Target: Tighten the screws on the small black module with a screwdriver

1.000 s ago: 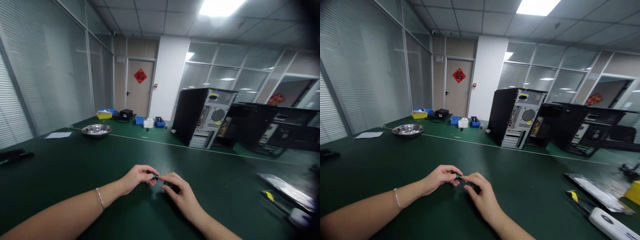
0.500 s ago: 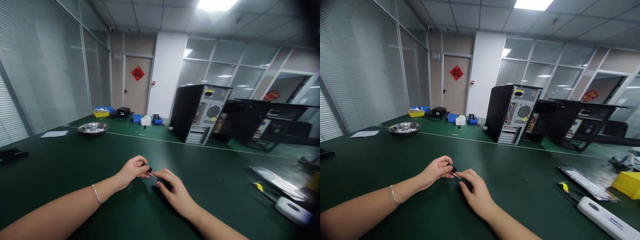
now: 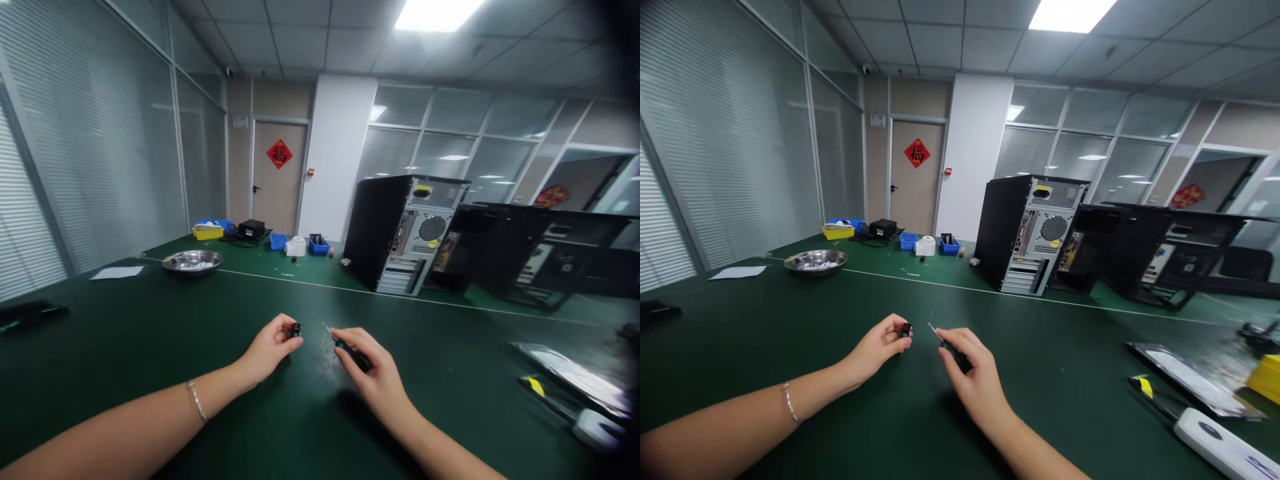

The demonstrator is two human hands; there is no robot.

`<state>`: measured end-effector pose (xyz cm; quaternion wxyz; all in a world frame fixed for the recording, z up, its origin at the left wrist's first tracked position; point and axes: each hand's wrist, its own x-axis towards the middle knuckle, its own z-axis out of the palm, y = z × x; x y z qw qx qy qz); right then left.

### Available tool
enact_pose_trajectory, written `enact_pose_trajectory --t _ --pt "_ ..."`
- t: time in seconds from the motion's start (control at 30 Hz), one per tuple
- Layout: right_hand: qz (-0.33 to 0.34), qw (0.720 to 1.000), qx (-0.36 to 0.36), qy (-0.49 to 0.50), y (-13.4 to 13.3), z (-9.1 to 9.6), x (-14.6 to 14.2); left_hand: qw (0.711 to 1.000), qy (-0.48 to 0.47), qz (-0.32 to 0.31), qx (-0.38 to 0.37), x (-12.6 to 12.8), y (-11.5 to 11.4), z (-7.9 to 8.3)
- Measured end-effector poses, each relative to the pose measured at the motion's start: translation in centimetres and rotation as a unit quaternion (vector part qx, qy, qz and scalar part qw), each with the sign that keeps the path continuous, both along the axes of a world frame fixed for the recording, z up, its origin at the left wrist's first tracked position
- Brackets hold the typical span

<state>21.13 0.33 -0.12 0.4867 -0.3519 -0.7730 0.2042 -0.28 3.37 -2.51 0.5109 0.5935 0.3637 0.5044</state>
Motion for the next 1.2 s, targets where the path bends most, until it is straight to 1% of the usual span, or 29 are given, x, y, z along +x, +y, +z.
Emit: enact_pose_trajectory --t 0.07,0.13,0.27,0.4,0.53,0.7,0.9,1.07,1.2 --pt "-0.006 1.0 0.001 0.006 0.2 -0.2 0.1 0.999 0.024 -0.025 0.003 0.1 -0.1 0.0" --pt "0.006 1.0 -0.008 0.001 0.3 -0.5 0.1 0.998 0.057 -0.036 0.013 0.2 -0.2 0.0" --pt "0.034 0.999 -0.031 -0.01 0.3 -1.1 -0.1 0.992 0.119 -0.021 0.047 0.1 -0.6 0.3" --pt "0.039 0.998 -0.038 -0.025 0.3 -1.2 -0.2 0.98 0.179 0.002 0.085 0.0 -0.7 0.9" --pt "0.04 0.998 -0.033 -0.037 0.4 -1.2 -0.1 0.975 0.205 -0.001 0.088 0.1 -0.9 1.4" --pt "0.036 0.996 -0.05 -0.058 0.3 -1.1 -0.1 0.98 0.188 -0.008 0.061 0.2 -1.0 1.5" --pt "0.044 0.995 -0.064 -0.061 0.3 -1.2 -0.1 0.978 0.193 -0.006 0.079 0.3 -0.9 1.5" --pt "0.065 0.995 -0.073 -0.034 0.5 -1.2 0.0 0.989 0.134 -0.031 0.052 0.2 -0.6 0.8" --pt "0.082 0.992 -0.097 -0.023 0.8 -1.3 0.1 0.992 0.112 -0.045 0.031 0.0 -0.2 0.2"
